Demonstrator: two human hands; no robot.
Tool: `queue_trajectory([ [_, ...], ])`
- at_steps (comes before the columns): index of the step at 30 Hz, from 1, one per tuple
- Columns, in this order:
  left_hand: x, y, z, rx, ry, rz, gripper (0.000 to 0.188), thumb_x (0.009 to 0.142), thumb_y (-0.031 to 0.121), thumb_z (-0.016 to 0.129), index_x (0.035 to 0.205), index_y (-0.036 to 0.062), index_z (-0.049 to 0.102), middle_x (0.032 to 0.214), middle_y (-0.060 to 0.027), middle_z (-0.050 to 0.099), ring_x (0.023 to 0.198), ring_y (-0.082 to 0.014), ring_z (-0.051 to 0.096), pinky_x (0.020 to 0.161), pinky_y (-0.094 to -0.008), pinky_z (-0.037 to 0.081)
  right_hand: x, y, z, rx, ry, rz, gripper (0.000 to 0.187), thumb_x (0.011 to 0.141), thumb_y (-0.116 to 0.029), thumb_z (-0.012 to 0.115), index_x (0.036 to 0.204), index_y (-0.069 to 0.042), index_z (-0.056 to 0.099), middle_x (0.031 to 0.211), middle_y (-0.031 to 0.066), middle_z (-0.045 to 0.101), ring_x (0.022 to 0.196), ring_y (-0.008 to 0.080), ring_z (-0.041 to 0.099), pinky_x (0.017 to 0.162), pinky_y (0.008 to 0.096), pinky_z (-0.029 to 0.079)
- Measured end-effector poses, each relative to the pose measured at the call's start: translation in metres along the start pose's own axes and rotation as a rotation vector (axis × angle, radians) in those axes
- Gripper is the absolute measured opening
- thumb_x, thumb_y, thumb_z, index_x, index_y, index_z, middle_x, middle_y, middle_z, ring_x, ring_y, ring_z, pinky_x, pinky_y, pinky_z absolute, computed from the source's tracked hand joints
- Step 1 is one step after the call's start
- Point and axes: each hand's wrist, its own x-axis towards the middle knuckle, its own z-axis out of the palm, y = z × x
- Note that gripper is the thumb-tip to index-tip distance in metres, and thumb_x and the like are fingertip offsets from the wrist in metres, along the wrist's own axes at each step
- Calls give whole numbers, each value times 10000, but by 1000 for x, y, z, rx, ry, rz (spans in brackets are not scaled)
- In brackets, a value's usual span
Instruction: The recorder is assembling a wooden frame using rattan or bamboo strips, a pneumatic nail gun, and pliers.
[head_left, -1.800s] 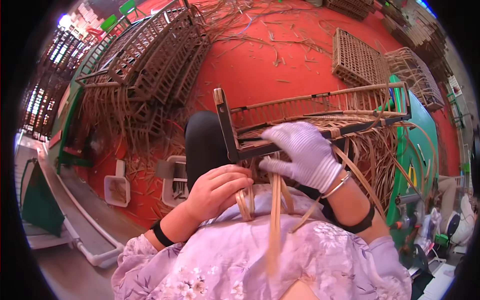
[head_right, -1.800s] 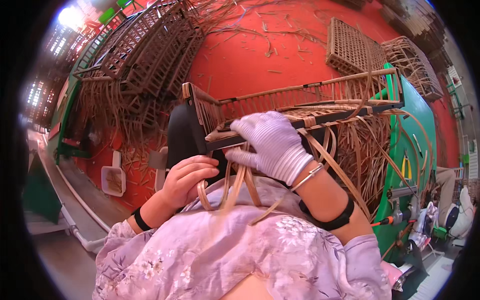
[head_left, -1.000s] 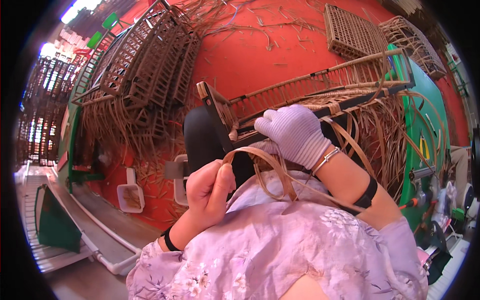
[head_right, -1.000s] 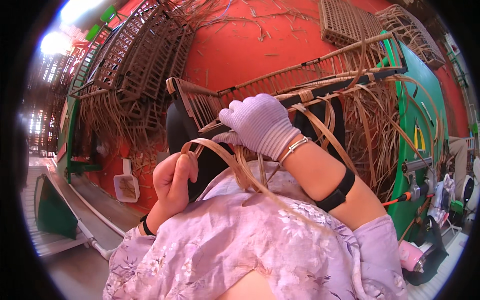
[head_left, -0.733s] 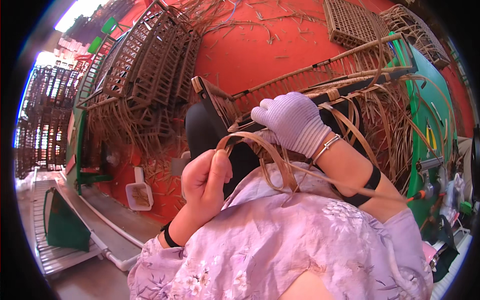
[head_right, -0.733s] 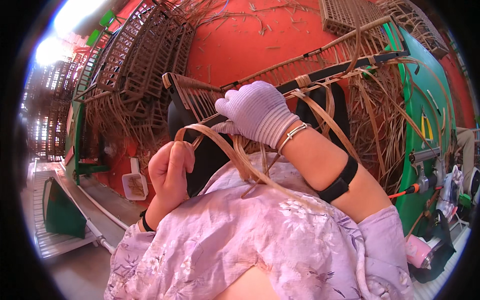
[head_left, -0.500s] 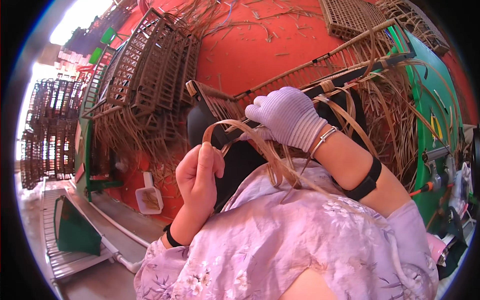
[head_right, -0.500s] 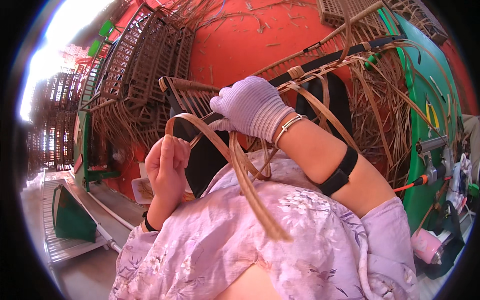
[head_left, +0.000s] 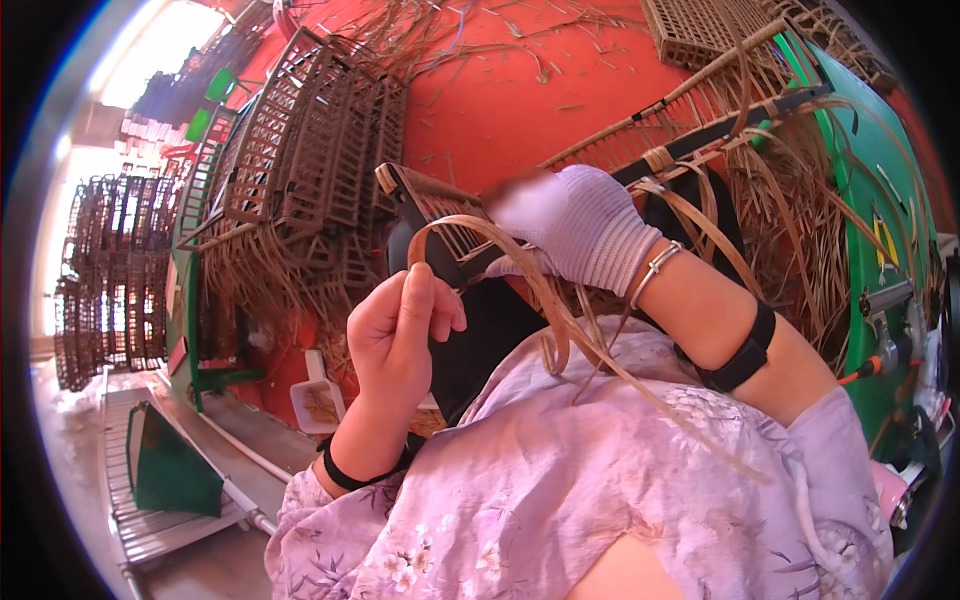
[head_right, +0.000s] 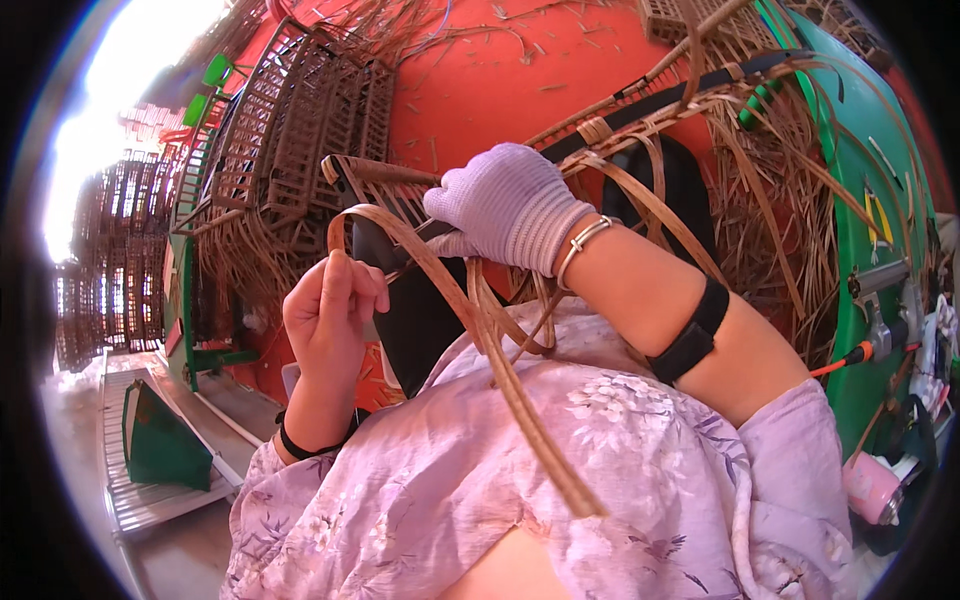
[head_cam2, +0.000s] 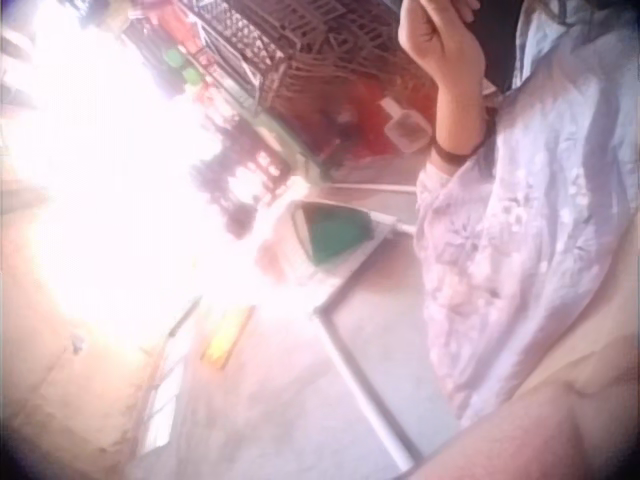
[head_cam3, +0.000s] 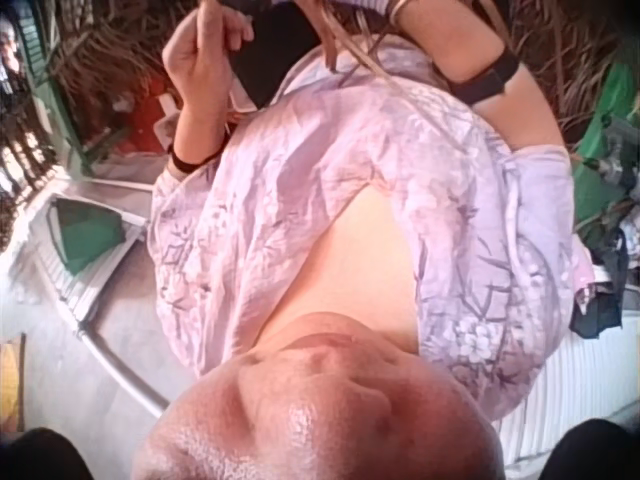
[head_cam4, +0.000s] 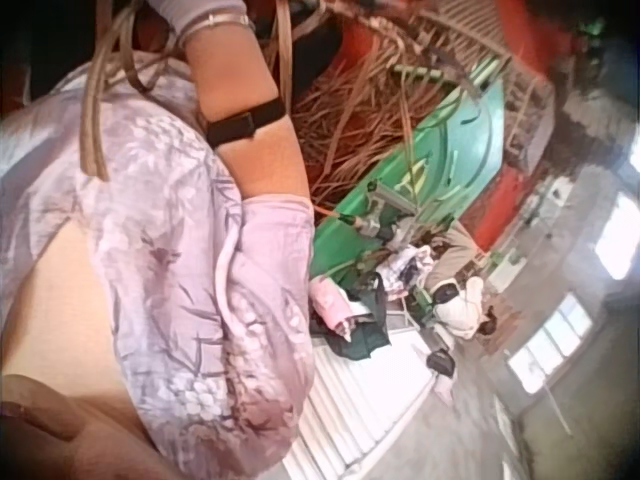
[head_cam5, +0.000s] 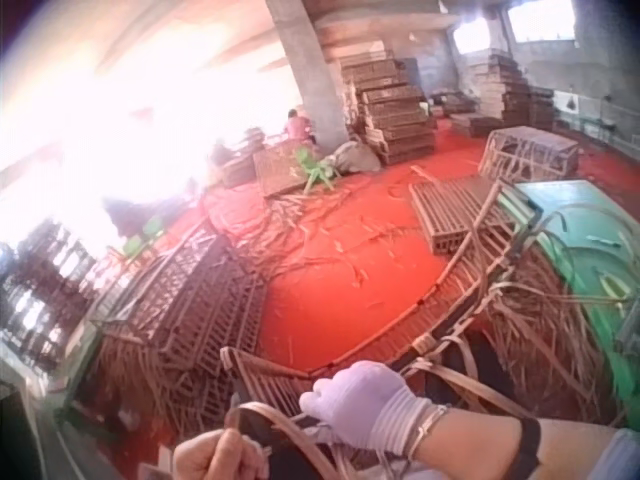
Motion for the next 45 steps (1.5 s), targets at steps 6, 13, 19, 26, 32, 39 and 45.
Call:
queue_trajectory([
  [6, 1, 4, 2, -20, -10, -57, 388, 1054, 152, 432, 727, -21, 551, 654, -47, 529, 557, -97, 442, 544, -247, 380, 2, 0, 0, 17, -17, 22, 375, 830, -514, 630, 890, -147, 683, 779, 56, 680, 760, 260, 701, 669, 412, 557],
  [13, 10, 10, 7, -62, -30, -62, 400, 1061, 148, 404, 705, -12, 493, 624, -42, 449, 568, -135, 430, 550, -278, 358, 4, 2, 2, 7, -34, 55, 381, 829, -520, 632, 895, -149, 686, 774, 55, 682, 781, 261, 704, 673, 413, 560],
  [19, 6, 10, 10, -68, -14, -79, 404, 1063, 153, 400, 706, -13, 493, 587, -42, 426, 548, -136, 425, 538, -272, 337, 1, 1, 0, 18, -27, 48, 386, 820, -517, 646, 906, -144, 688, 780, 49, 686, 803, 263, 706, 683, 414, 563],
  [26, 15, 9, 5, -132, -21, -53, 363, 1049, 133, 449, 740, -21, 561, 659, -69, 563, 540, -97, 471, 546, -253, 432, 6, 0, -11, -25, -110, 71, 360, 815, -500, 657, 902, -152, 692, 780, 42, 687, 808, 256, 707, 685, 406, 564],
  [32, 30, 15, -5, 212, -14, 79, 339, 1051, 142, 442, 843, -61, 618, 738, -103, 659, 644, -134, 608, 630, -265, 500, 5, 1, -2, -16, -23, 30, 350, 793, -493, 676, 880, -154, 685, 772, 40, 682, 784, 250, 701, 663, 399, 554],
  [39, 57, -3, -34, 689, 27, 377, 187, 963, 43, 569, 836, -58, 663, 786, -125, 694, 738, -198, 683, 706, -291, 545, 2, 2, 3, -9, 29, 0, 374, 778, -505, 681, 832, -137, 643, 751, 42, 637, 712, 248, 672, 653, 401, 539],
  [45, 78, -36, -46, 851, 77, 698, 120, 913, 25, 626, 960, -60, 695, 1128, -176, 678, 1026, -283, 655, 843, -328, 527, 5, 1, -2, 24, -23, 24, 386, 738, -516, 703, 800, -142, 634, 739, 45, 633, 709, 252, 668, 641, 400, 527],
])
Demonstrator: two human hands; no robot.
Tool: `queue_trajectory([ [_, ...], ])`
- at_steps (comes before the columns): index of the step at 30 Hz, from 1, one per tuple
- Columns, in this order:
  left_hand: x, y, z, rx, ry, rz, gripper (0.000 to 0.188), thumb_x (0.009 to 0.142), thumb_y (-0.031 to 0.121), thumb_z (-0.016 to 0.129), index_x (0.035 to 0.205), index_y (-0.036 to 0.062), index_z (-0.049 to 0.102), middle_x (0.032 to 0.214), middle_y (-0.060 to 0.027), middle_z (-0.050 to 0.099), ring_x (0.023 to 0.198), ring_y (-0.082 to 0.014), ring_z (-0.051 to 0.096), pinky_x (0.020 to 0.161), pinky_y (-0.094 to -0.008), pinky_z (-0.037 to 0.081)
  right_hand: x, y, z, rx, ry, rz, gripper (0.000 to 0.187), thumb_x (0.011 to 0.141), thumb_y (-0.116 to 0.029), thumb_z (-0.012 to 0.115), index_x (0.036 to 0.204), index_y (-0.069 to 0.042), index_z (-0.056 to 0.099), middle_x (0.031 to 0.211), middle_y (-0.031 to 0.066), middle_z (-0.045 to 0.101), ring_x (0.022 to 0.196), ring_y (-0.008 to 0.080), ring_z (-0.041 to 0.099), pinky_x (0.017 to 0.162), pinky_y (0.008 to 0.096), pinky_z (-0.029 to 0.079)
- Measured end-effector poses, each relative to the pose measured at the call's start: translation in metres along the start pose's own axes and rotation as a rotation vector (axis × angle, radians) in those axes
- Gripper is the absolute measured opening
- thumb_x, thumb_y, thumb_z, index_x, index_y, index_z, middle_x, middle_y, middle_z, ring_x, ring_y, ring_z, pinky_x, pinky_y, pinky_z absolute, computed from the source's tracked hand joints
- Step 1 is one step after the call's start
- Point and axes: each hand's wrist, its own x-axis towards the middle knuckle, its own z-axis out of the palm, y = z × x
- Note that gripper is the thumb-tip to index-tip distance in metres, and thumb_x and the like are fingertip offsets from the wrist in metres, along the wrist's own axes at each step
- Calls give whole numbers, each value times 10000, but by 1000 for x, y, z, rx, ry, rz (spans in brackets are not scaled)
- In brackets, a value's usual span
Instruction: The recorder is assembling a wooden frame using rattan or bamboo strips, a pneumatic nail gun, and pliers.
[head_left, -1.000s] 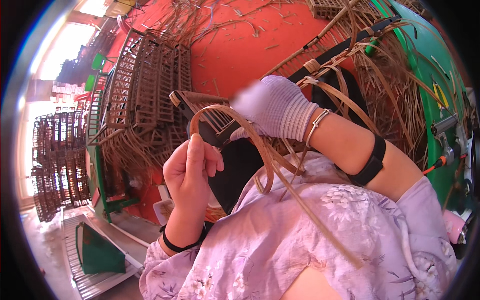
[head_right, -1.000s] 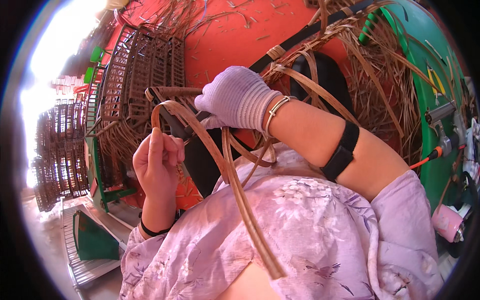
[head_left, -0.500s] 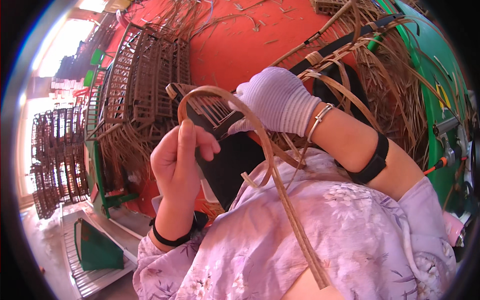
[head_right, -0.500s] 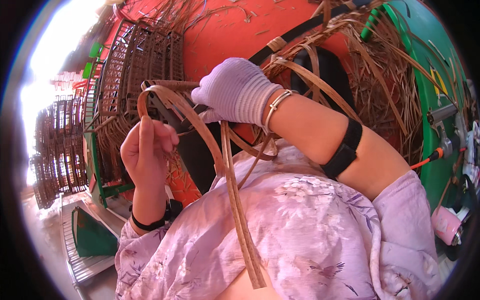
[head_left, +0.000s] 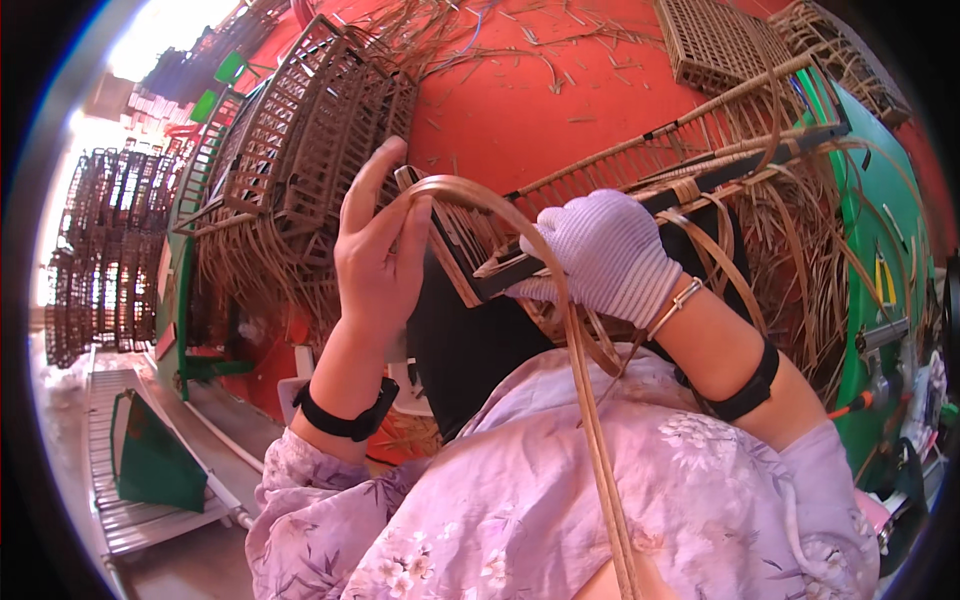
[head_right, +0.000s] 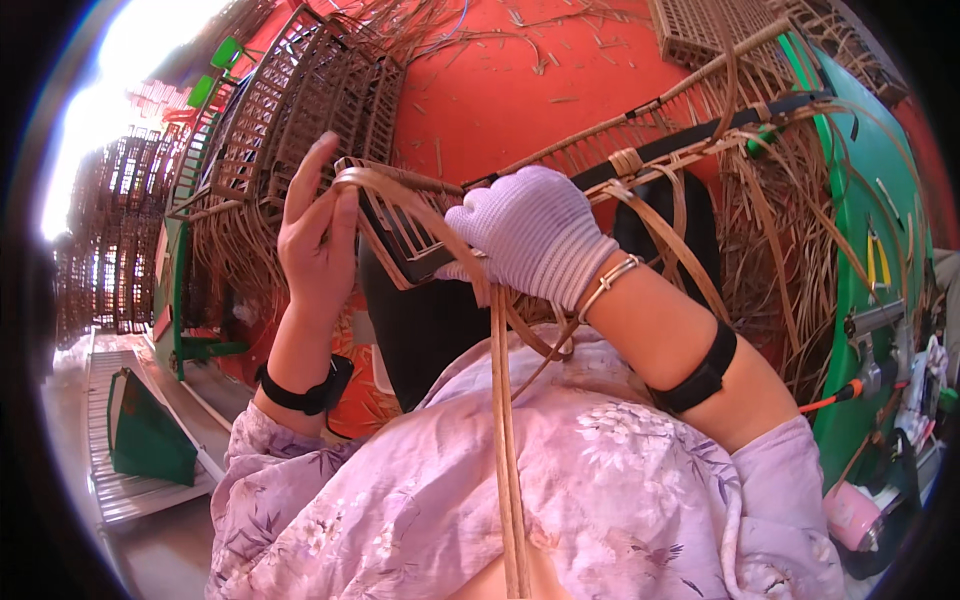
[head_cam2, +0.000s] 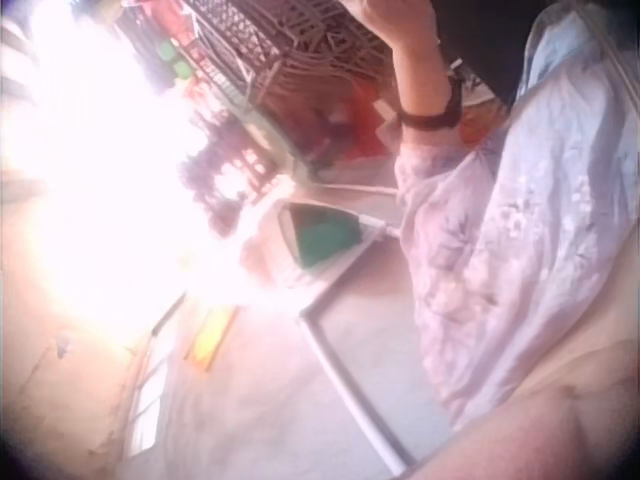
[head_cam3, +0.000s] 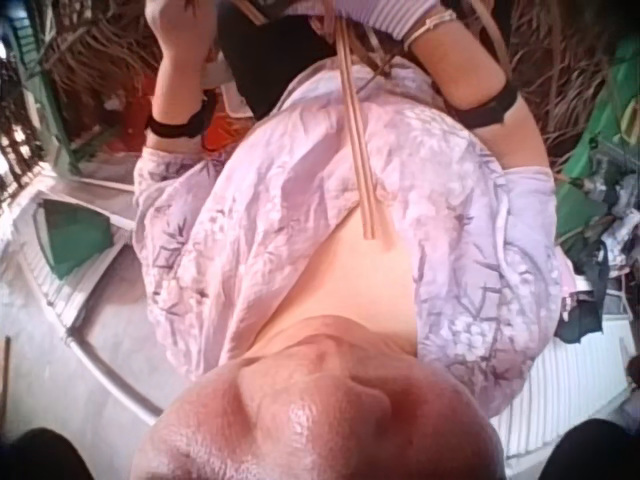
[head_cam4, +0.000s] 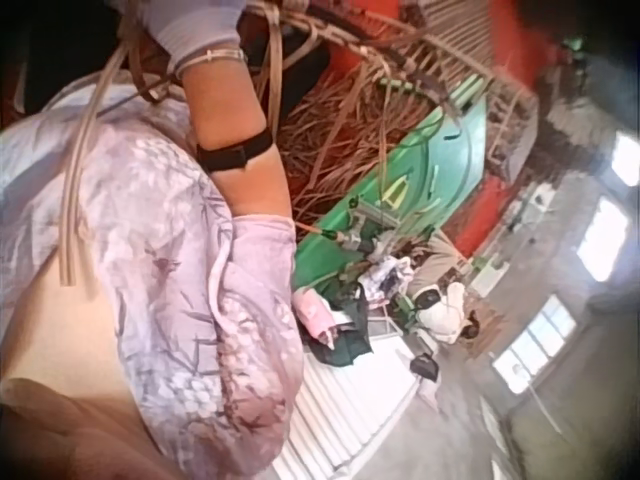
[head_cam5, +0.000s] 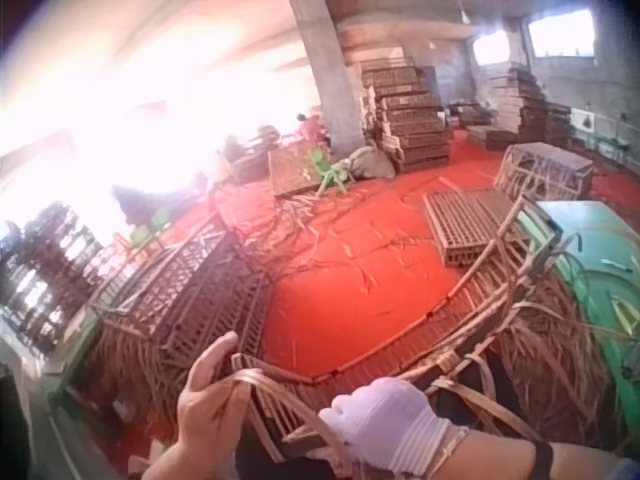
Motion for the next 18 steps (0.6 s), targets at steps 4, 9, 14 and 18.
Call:
queue_trajectory([
  [4, -10, -5, 12, -101, 68, -200, 163, 920, 51, 627, 1015, -62, 696, 1257, -210, 619, 1039, -288, 656, 875, -338, 517, 3, 0, 3, 0, 55, -23, 306, 697, -425, 733, 786, -151, 629, 699, 38, 608, 675, 255, 657, 629, 403, 522],
  [9, -9, -11, 12, -207, 59, -243, 161, 907, 46, 640, 1022, -46, 705, 1210, -183, 630, 961, -242, 670, 835, -310, 522, 2, -1, 2, -1, 95, -53, 393, 728, -517, 710, 774, -141, 607, 691, 38, 595, 638, 257, 642, 583, 389, 489],
  [14, -7, -13, 15, -202, 76, -242, 157, 879, 28, 658, 1018, -16, 716, 1131, -144, 646, 857, -214, 651, 772, -306, 520, 5, 0, 5, -16, 125, -87, 466, 711, -585, 708, 709, -126, 633, 631, 43, 583, 587, 246, 616, 541, 380, 468],
  [18, -7, -12, 19, -172, 127, -190, 142, 868, 24, 665, 997, -24, 703, 1113, -150, 647, 850, -246, 648, 769, -315, 520, 4, 0, 7, -65, 82, -87, 431, 727, -562, 703, 720, -136, 634, 651, 48, 588, 588, 245, 619, 535, 386, 467],
])
